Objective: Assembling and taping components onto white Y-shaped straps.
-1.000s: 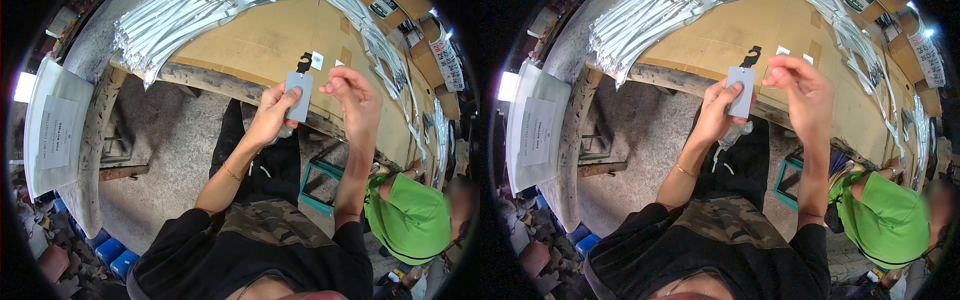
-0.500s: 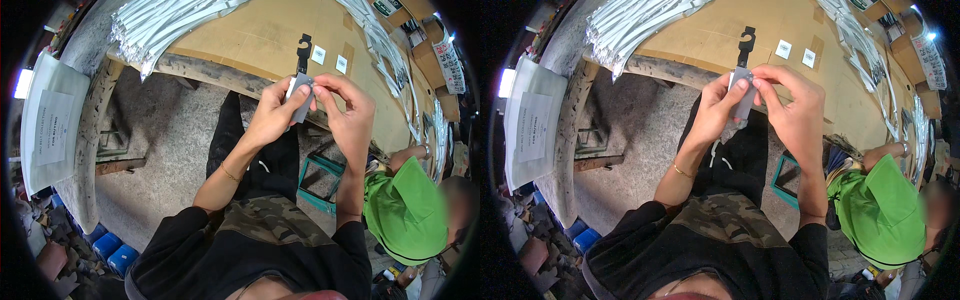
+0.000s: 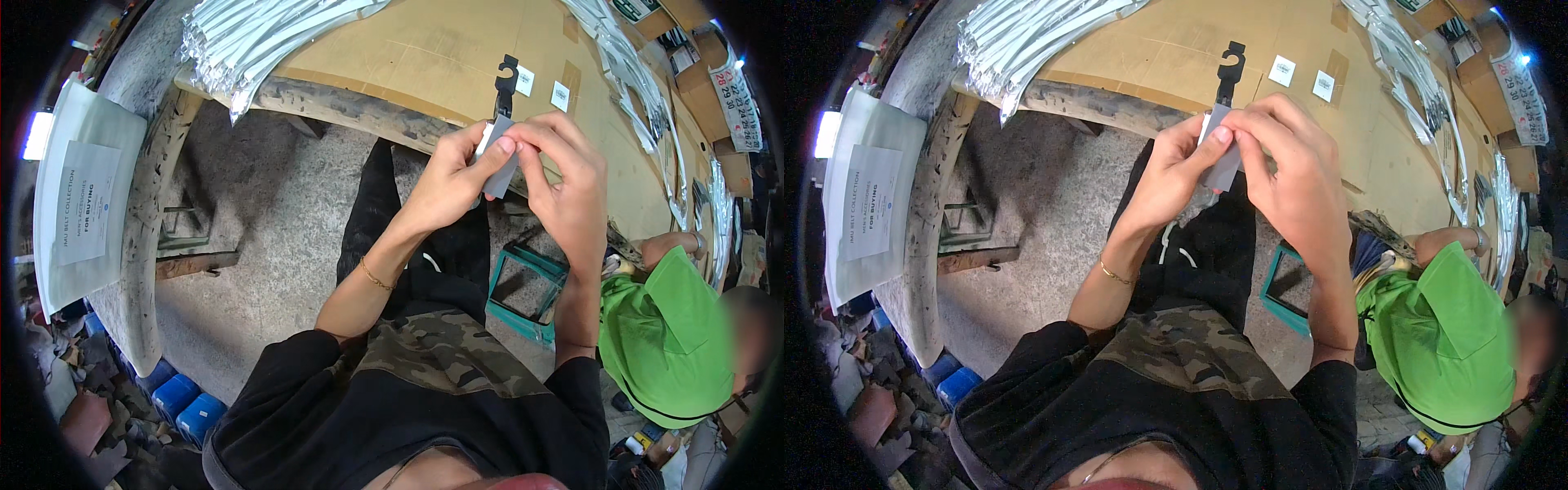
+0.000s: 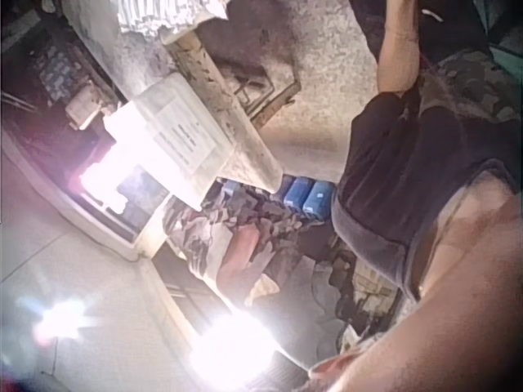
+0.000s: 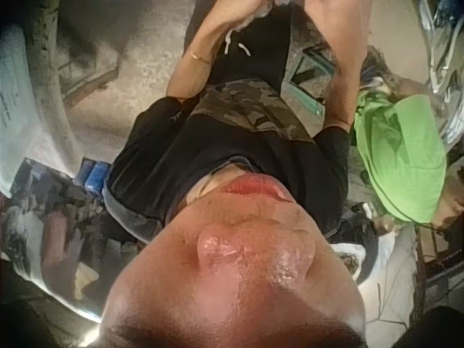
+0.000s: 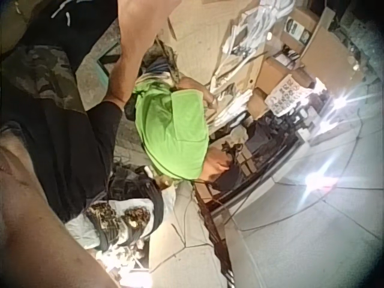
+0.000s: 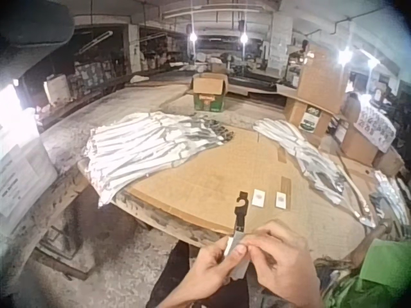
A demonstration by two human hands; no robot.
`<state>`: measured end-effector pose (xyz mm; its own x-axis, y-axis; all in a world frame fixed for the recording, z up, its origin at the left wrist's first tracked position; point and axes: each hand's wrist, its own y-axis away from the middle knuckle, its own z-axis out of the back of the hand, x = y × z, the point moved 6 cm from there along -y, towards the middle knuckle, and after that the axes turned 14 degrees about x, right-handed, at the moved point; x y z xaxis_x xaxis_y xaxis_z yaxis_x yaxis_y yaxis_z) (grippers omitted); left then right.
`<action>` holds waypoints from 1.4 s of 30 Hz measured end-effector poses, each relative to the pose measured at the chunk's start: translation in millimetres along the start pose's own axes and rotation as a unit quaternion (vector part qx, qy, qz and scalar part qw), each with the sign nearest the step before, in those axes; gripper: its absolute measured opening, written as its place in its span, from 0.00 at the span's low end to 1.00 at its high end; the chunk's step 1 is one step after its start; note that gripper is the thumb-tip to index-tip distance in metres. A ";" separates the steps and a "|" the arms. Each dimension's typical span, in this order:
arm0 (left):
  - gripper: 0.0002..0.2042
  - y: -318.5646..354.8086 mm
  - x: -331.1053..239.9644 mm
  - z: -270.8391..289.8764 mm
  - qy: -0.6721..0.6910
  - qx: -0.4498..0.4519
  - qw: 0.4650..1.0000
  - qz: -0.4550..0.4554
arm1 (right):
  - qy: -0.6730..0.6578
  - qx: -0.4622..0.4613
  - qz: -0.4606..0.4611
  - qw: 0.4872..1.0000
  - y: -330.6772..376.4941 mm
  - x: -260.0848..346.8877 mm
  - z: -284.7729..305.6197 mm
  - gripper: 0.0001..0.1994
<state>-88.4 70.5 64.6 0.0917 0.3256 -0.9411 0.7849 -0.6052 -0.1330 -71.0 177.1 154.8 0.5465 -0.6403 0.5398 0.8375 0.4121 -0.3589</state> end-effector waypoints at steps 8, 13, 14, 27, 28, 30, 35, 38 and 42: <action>0.12 -0.3 1.3 -0.9 0.082 -0.061 0.994 -0.030 | -0.069 -0.096 -0.053 0.992 14.1 -3.6 3.3 0.08; 0.12 -0.1 2.7 -1.0 0.069 -0.061 0.995 -0.041 | -0.002 -0.055 -0.053 0.997 11.7 8.5 6.5 0.11; 0.12 0.0 2.8 -1.0 0.071 -0.064 0.995 -0.033 | -0.002 -0.056 -0.055 0.997 12.0 9.7 7.6 0.11; 0.11 -0.2 1.8 -3.5 0.046 -0.052 0.997 -0.042 | 0.033 -0.074 -0.030 0.996 11.8 14.9 7.1 0.11; 0.11 0.7 0.2 -3.7 0.030 -0.055 0.997 -0.041 | 0.034 -0.075 -0.020 0.996 11.8 15.6 6.3 0.11; 0.11 1.3 -0.6 -3.4 0.015 -0.059 0.997 -0.040 | 0.044 -0.066 0.000 0.997 11.2 14.5 6.2 0.11; 0.10 1.2 0.0 -2.3 0.002 -0.061 0.998 -0.032 | 0.069 -0.051 0.037 0.996 11.9 13.0 -1.9 0.12; 0.09 -0.3 3.7 -1.3 0.005 -0.050 0.999 -0.016 | 0.084 -0.053 0.068 0.993 12.8 12.3 -1.0 0.12; 0.09 -1.2 10.6 7.5 0.029 -0.043 0.999 -0.001 | 0.082 -0.009 0.083 0.993 8.7 -0.2 -6.3 0.13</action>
<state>-93.0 69.2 52.5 0.1231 0.3691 -0.9212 0.8342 -0.5413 -0.1054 -63.9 176.8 146.8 0.6674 -0.6618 0.3415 0.7348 0.5106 -0.4465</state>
